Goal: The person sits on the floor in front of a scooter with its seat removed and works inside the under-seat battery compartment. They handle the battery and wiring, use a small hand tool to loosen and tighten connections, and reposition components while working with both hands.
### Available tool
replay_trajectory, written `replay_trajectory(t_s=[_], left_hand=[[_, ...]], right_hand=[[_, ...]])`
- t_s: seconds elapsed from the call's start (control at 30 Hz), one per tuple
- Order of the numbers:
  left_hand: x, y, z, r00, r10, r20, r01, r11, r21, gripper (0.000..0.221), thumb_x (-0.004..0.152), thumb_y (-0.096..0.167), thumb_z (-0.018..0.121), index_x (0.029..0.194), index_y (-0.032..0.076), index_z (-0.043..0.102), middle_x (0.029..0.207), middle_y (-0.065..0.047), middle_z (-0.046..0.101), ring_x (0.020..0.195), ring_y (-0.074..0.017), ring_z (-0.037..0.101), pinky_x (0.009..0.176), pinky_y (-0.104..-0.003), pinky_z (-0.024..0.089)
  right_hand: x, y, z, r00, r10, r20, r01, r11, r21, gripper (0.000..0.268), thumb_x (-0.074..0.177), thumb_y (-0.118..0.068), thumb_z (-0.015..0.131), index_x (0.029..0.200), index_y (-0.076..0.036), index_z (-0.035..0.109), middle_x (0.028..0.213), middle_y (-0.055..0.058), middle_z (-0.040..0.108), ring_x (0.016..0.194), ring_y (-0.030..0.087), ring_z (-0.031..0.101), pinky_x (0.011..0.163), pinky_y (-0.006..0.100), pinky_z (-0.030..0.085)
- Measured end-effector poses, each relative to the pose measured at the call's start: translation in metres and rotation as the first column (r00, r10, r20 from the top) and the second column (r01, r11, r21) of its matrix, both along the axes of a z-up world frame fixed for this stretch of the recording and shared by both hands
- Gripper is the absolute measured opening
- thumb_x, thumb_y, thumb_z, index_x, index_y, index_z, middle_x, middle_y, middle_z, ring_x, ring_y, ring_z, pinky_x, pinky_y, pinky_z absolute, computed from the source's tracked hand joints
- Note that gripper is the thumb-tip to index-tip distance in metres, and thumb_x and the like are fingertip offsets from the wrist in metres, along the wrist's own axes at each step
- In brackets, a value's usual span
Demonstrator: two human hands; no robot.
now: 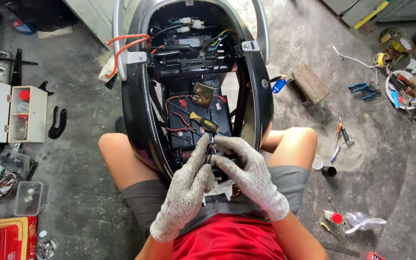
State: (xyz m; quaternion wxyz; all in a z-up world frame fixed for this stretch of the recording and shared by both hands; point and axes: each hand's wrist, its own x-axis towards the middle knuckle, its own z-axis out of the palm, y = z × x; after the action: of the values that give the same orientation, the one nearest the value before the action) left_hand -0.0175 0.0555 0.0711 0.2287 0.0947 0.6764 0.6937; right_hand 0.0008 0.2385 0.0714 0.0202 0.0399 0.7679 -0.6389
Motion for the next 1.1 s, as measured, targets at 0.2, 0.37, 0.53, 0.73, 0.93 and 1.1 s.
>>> replay_trajectory(t_s=[0.2, 0.37, 0.53, 0.73, 0.93, 1.1], left_hand=[[-0.006, 0.002, 0.016, 0.999, -0.054, -0.007, 0.053, 0.994, -0.091, 0.068, 0.1, 0.006, 0.049, 0.164, 0.01, 0.025, 0.071, -0.002, 0.054, 0.063, -0.0086, 0.052, 0.06, -0.026, 0.05], [-0.011, -0.02, 0.001, 0.911, -0.103, -0.4, 0.115, 0.993, 0.005, 0.062, 0.102, -0.001, 0.05, 0.159, 0.0, 0.026, 0.126, -0.014, 0.064, 0.113, -0.0165, 0.057, 0.093, -0.036, 0.047], [-0.052, -0.033, -0.029, 0.941, -0.059, 0.333, -0.126, 0.853, 0.506, 0.054, 0.104, 0.008, 0.049, 0.156, -0.006, 0.051, 0.133, -0.021, 0.068, 0.084, -0.0128, 0.061, 0.068, -0.021, 0.047], [-0.149, 0.047, -0.006, 0.947, 0.305, -0.103, -0.206, 0.819, 0.536, 0.038, 0.108, 0.006, 0.062, 0.144, -0.002, 0.057, 0.147, -0.011, 0.06, 0.134, -0.0176, 0.06, 0.119, -0.033, 0.047], [-0.232, 0.112, -0.064, 0.603, 0.798, 0.0, -0.708, 0.535, 0.461, 0.029, 0.114, 0.019, 0.063, 0.122, -0.008, 0.07, 0.109, -0.015, 0.075, 0.094, -0.019, 0.072, 0.093, -0.031, 0.059], [-0.297, 0.115, -0.108, 0.417, 0.871, -0.26, -0.852, 0.474, 0.222, 0.023, 0.106, 0.012, 0.069, 0.122, -0.004, 0.072, 0.122, -0.01, 0.075, 0.103, -0.0166, 0.073, 0.092, -0.028, 0.061]], right_hand=[[-0.009, -0.008, -0.002, 0.996, -0.057, 0.074, 0.064, 0.994, -0.092, 0.032, 0.089, -0.008, 0.074, 0.12, 0.0, 0.071, 0.111, 0.006, 0.074, 0.101, 0.011, 0.07, 0.09, 0.028, 0.058], [-0.018, -0.012, -0.007, 0.978, -0.051, 0.202, 0.107, 0.955, -0.277, 0.02, 0.089, -0.005, 0.075, 0.109, 0.0, 0.077, 0.097, 0.004, 0.077, 0.085, 0.009, 0.071, 0.077, 0.026, 0.061], [-0.07, -0.01, -0.01, 0.989, -0.142, -0.036, 0.136, 0.982, -0.129, 0.022, 0.093, -0.007, 0.075, 0.112, 0.003, 0.078, 0.101, 0.006, 0.078, 0.092, 0.01, 0.072, 0.083, 0.024, 0.059], [-0.181, -0.024, -0.024, 0.948, -0.318, -0.006, 0.245, 0.742, -0.624, 0.033, 0.104, -0.021, 0.069, 0.129, 0.001, 0.069, 0.098, 0.004, 0.069, 0.079, 0.009, 0.059, 0.069, 0.025, 0.048], [-0.272, -0.012, -0.053, 0.933, -0.348, -0.09, 0.27, 0.844, -0.463, 0.035, 0.1, -0.025, 0.073, 0.125, -0.001, 0.073, 0.115, 0.007, 0.075, 0.103, 0.012, 0.068, 0.093, 0.027, 0.056], [-0.338, 0.012, -0.109, 0.885, -0.3, -0.355, 0.383, 0.904, 0.19, 0.036, 0.093, -0.018, 0.075, 0.127, -0.006, 0.071, 0.128, 0.013, 0.07, 0.114, 0.026, 0.068, 0.099, 0.037, 0.053]])
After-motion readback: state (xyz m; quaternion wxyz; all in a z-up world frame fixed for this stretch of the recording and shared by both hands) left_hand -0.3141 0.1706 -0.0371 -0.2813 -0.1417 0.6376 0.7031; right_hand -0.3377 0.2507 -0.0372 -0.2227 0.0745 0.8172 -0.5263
